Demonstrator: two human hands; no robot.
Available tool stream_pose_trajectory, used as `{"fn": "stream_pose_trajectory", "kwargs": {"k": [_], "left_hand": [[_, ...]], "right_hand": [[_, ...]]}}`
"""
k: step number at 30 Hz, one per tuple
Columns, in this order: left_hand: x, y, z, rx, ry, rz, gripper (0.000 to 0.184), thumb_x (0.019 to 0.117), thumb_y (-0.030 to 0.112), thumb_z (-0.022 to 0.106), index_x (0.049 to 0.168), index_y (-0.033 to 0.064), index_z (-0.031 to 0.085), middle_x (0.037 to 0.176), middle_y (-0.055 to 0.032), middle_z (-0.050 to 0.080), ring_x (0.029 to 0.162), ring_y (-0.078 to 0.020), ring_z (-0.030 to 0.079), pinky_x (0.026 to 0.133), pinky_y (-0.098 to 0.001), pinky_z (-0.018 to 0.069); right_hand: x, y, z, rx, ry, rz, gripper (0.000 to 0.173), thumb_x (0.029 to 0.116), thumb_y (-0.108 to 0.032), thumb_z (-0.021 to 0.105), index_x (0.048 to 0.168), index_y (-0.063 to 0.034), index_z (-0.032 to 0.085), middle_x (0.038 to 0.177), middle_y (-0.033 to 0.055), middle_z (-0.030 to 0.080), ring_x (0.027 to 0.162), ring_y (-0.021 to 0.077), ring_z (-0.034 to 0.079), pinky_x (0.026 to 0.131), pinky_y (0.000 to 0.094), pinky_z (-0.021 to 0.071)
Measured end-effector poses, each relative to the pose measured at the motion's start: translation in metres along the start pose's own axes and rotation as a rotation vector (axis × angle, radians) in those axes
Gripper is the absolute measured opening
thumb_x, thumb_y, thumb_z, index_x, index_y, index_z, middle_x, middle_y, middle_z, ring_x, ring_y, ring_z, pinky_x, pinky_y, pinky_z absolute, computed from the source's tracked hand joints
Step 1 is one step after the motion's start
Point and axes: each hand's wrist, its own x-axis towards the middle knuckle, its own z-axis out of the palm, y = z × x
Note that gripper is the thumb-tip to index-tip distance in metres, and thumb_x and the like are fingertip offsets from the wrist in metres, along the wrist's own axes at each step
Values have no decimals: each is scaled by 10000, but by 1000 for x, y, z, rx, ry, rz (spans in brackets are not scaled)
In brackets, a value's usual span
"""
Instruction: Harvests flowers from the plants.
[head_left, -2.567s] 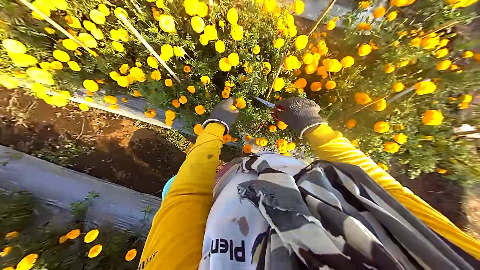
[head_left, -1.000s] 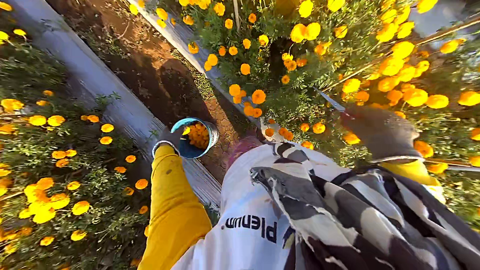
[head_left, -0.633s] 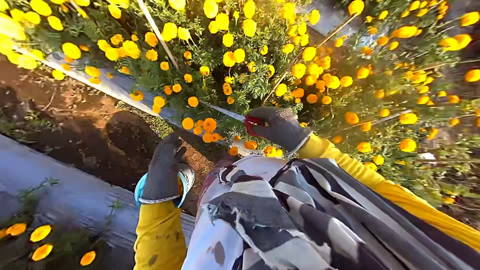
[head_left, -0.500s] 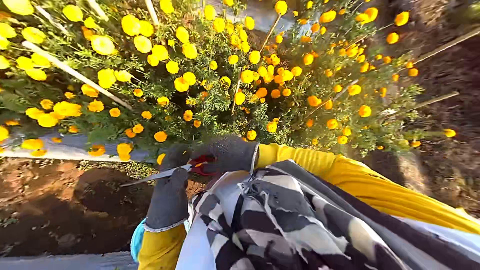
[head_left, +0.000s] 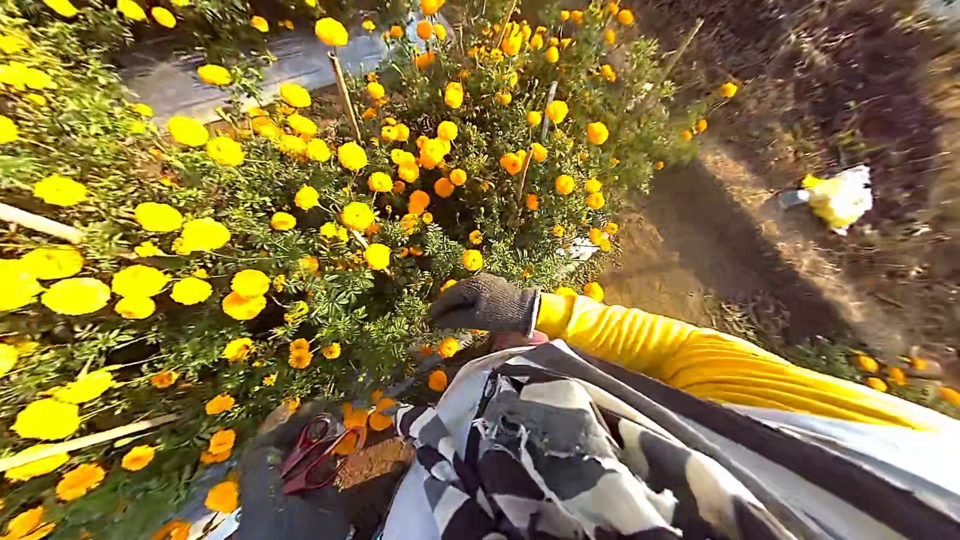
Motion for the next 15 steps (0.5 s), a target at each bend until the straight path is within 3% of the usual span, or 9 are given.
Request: {"fn": "stream_pose_trajectory", "kwargs": {"k": [2, 5, 7, 9, 12, 15], "left_hand": [[7, 3, -4, -30, 27, 26, 366, 1113, 199, 304, 1384, 25, 479, 1138, -30, 708, 1023, -142, 703, 884, -333, 602], [15, -7, -8, -75, 38, 85, 360, 1092, 251, 408, 1358, 39, 524, 1152, -51, 721, 1041, -162, 708, 878, -350, 607], [4, -5, 10, -67, 79, 144, 369, 1093, 198, 357, 1369, -4, 495, 1176, -86, 697, 1059, -184, 692, 901, -364, 592], [-16, 21, 66, -45, 236, 128, 333, 1077, 90, 262, 1313, -59, 444, 1091, -87, 643, 983, -171, 674, 872, -353, 578], [-34, 33, 117, -8, 333, 69, 341, 1049, 45, 201, 1251, -72, 451, 996, -61, 630, 863, -135, 663, 796, -308, 586], [-45, 14, 131, 46, 391, 99, 300, 1083, 41, 284, 1281, -83, 472, 1019, -88, 663, 847, -160, 696, 735, -331, 604]], "right_hand": [[-8, 25, -30, -34, 116, 91, 225, 1018, -264, 646, 1171, -159, 774, 1084, 32, 770, 1002, 172, 721, 933, 499, 576], [-18, 55, -89, -167, 116, 245, 232, 1038, -272, 612, 1191, -188, 765, 1151, 37, 756, 1069, 216, 712, 952, 569, 552], [-17, 88, -124, -286, 75, 320, 244, 1046, -288, 584, 1186, -201, 764, 1166, 49, 749, 1100, 247, 700, 963, 589, 536], [-14, 122, -153, -314, 54, 439, 252, 1044, -273, 589, 1216, -194, 756, 1204, 86, 740, 1139, 295, 690, 1002, 618, 514], [-3, 186, -178, -131, 178, 623, 301, 1009, -215, 595, 1267, -120, 715, 1179, 160, 730, 1066, 334, 710, 962, 608, 547], [13, 232, -184, 92, 256, 695, 422, 961, -150, 641, 1379, -93, 634, 1258, 187, 695, 1111, 337, 696, 989, 573, 553]]}}
